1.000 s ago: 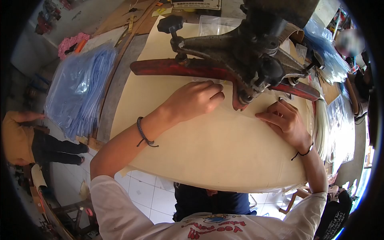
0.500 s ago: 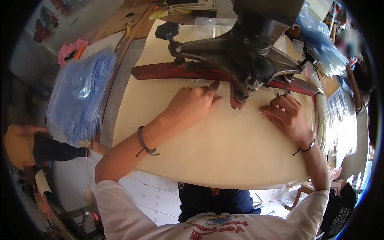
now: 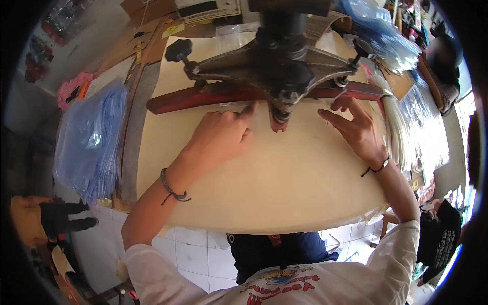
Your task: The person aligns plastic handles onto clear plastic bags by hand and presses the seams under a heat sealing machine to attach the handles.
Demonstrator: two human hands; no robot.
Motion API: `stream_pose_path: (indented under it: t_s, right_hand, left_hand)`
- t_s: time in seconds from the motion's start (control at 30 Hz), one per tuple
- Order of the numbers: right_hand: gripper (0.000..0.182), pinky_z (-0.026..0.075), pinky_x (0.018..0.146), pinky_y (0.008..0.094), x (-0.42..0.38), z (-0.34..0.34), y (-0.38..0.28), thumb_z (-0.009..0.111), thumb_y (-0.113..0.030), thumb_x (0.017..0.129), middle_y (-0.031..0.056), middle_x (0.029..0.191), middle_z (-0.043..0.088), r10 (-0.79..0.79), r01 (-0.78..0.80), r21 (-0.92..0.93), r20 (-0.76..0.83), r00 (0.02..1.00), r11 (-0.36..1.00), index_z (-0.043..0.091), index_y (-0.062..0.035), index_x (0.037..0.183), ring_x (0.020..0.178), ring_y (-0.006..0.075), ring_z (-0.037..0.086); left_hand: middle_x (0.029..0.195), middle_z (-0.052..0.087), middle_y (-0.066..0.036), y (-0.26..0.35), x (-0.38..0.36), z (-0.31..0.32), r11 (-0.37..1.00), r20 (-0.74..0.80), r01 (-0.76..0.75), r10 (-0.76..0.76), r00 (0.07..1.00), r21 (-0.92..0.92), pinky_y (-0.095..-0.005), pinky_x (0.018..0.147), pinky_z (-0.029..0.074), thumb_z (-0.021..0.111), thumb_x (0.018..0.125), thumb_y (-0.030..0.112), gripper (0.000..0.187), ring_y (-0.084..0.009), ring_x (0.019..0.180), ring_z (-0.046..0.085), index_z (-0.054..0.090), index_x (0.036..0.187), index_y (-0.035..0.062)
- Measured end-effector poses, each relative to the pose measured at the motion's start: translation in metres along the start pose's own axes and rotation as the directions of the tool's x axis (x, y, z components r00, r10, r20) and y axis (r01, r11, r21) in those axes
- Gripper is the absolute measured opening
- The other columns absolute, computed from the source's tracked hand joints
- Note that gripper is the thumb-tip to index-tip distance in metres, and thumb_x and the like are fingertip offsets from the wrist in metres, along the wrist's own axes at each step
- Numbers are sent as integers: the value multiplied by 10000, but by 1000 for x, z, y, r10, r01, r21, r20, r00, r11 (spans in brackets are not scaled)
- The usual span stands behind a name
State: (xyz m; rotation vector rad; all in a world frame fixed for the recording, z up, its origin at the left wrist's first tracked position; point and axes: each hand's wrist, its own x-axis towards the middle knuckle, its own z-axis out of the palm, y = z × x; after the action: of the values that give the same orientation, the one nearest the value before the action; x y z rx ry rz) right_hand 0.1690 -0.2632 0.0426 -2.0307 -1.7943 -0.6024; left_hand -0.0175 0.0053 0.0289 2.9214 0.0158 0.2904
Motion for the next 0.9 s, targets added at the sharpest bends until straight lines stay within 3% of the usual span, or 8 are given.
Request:
stream_pose_path:
  t_s: [0.27, 0.33, 0.43, 0.53, 0.67, 0.77, 0.9]
  right_hand:
    - [391, 560, 737, 346, -5, 5, 7, 684, -18, 799, 55, 1042, 622, 22, -31, 111, 82, 996, 993, 715, -107, 1178, 904, 231, 658]
    - [356, 564, 744, 349, -5, 9, 8, 693, -25, 806, 60, 1030, 630, -9, 6, 90, 39, 999, 996, 705, -82, 1158, 900, 240, 662]
    - [317, 570, 752, 350, -2, 13, 7, 705, -38, 814, 71, 1015, 641, -61, 61, 84, -5, 998, 995, 697, -53, 1131, 897, 246, 667]
    - [299, 576, 750, 346, -1, 6, 7, 720, -35, 803, 80, 1003, 648, -141, 144, 100, -43, 989, 984, 696, -37, 1101, 895, 247, 672]
    - [296, 583, 744, 340, 4, 1, 5, 746, -24, 774, 75, 996, 657, -192, 199, 90, -82, 978, 976, 705, -47, 1066, 889, 241, 676]
    - [290, 587, 749, 344, 2, 8, 5, 759, -8, 759, 66, 999, 662, -73, 73, 81, -10, 997, 994, 707, -62, 1039, 881, 235, 677]
    - [274, 593, 764, 355, -1, 14, 8, 757, -6, 765, 60, 1007, 666, -61, 61, 128, -3, 998, 990, 703, -68, 1026, 896, 234, 683]
  left_hand:
    - [587, 612, -169, -5, 2, 2, 999, 37, -2, 0, 999, 38, -454, 588, 554, 591, 770, 85, 682, -363, 562, 646, 509, 1445, 32]
    - [583, 609, -168, -4, 2, 2, 999, 40, -2, 1, 999, 49, -454, 583, 553, 590, 768, 84, 674, -362, 559, 645, 518, 1435, 23]
    - [560, 618, -160, -1, 2, -1, 997, 28, -34, 32, 999, 71, -440, 572, 566, 587, 791, 129, 628, -338, 515, 653, 536, 1385, -68]
    - [593, 616, -177, -1, 2, -1, 999, 46, 10, -11, 999, 35, -463, 578, 551, 589, 762, 75, 639, -359, 557, 647, 542, 1393, -17]
    - [595, 625, -176, -2, 1, 0, 998, 21, -19, 18, 1000, 57, -456, 582, 555, 589, 778, 87, 619, -353, 547, 650, 543, 1383, -34]
    - [580, 631, -159, -3, 1, -1, 996, 29, -44, 42, 999, 75, -433, 584, 568, 589, 800, 121, 618, -331, 535, 661, 533, 1387, -64]
    - [584, 632, -162, -4, 2, -1, 997, 33, -40, 38, 999, 68, -436, 591, 569, 590, 802, 121, 615, -333, 540, 662, 536, 1386, -64]
